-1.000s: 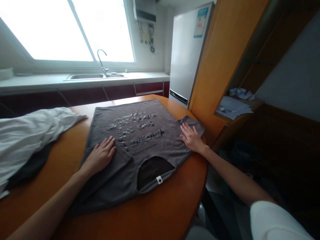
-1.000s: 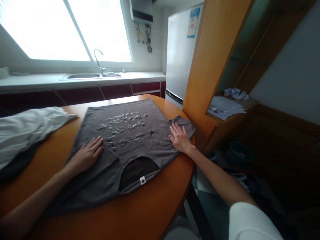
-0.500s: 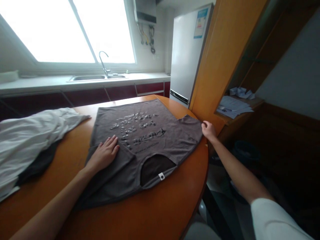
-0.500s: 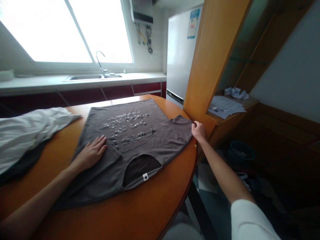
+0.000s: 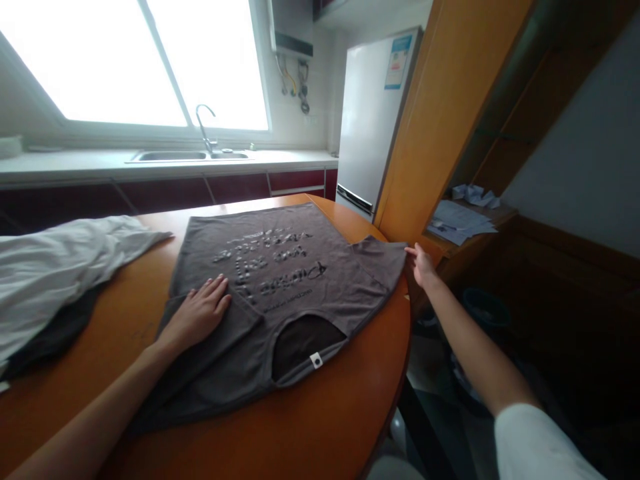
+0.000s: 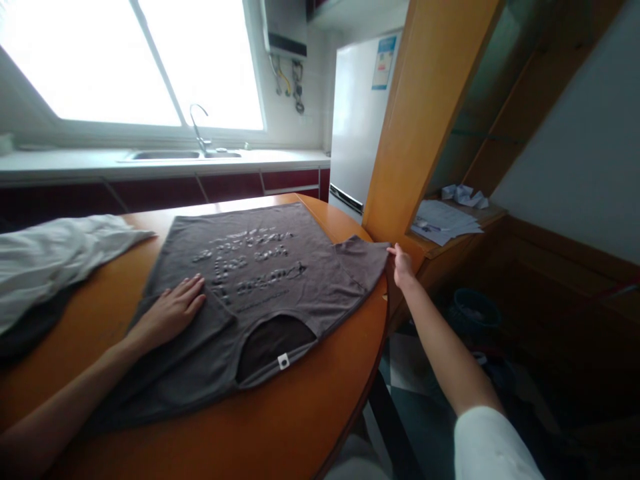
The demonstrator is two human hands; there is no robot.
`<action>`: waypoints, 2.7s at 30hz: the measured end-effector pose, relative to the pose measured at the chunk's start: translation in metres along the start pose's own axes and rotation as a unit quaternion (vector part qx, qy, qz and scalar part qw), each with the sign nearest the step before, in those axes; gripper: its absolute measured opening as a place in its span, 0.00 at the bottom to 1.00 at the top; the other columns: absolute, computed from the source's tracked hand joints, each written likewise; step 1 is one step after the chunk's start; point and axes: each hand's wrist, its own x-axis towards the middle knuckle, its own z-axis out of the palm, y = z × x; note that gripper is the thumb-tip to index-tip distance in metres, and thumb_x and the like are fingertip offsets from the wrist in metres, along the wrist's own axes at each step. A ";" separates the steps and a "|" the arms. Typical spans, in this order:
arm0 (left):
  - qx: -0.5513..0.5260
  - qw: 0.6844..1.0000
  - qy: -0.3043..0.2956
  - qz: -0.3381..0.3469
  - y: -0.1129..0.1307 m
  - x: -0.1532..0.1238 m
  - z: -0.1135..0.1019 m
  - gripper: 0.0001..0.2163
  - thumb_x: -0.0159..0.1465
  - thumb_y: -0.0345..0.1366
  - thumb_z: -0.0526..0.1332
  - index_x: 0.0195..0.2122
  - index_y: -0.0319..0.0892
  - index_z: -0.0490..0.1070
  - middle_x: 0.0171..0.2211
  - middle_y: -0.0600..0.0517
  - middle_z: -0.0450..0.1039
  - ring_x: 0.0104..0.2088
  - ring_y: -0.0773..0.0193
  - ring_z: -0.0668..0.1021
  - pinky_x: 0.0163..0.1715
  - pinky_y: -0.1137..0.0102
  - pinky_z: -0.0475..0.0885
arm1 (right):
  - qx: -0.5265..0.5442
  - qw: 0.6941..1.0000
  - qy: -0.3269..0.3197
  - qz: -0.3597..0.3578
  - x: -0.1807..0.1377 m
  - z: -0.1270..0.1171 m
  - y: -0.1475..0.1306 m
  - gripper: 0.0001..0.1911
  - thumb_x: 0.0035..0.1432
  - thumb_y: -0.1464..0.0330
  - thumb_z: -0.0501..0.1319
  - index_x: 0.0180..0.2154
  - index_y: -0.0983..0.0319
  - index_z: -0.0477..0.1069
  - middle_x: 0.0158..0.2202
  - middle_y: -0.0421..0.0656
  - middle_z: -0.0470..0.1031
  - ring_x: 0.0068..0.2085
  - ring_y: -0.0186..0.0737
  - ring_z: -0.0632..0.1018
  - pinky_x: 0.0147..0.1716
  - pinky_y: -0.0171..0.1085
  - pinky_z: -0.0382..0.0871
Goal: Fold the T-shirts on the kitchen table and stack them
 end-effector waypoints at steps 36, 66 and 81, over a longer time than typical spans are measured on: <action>-0.021 0.999 -0.029 -0.035 0.023 -0.008 -0.020 0.29 0.73 0.44 0.42 0.71 0.36 0.56 0.72 0.43 0.50 0.72 0.50 0.54 0.68 0.49 0.53 | -0.448 0.758 -0.300 -0.367 -0.143 0.120 -0.034 0.04 0.63 0.69 0.63 0.35 0.59 0.76 0.36 0.44 0.77 0.39 0.42 0.77 0.40 0.36 0.67; -0.011 0.999 -0.016 -0.027 0.021 -0.009 -0.015 0.29 0.74 0.45 0.41 0.71 0.37 0.55 0.73 0.45 0.50 0.72 0.50 0.55 0.68 0.50 0.53 | -0.518 0.764 -0.304 -0.235 -0.004 0.227 -0.045 0.10 0.65 0.63 0.63 0.44 0.59 0.78 0.48 0.47 0.80 0.51 0.47 0.77 0.54 0.47 0.68; -0.016 1.000 -0.007 -0.020 0.016 -0.008 -0.013 0.30 0.73 0.46 0.40 0.71 0.36 0.56 0.72 0.44 0.51 0.71 0.48 0.56 0.67 0.48 0.55 | -0.465 0.762 -0.300 -0.336 -0.119 0.188 -0.006 0.33 0.72 0.54 0.47 0.69 0.68 0.57 0.73 0.55 0.51 0.73 0.51 0.52 0.68 0.54 0.46</action>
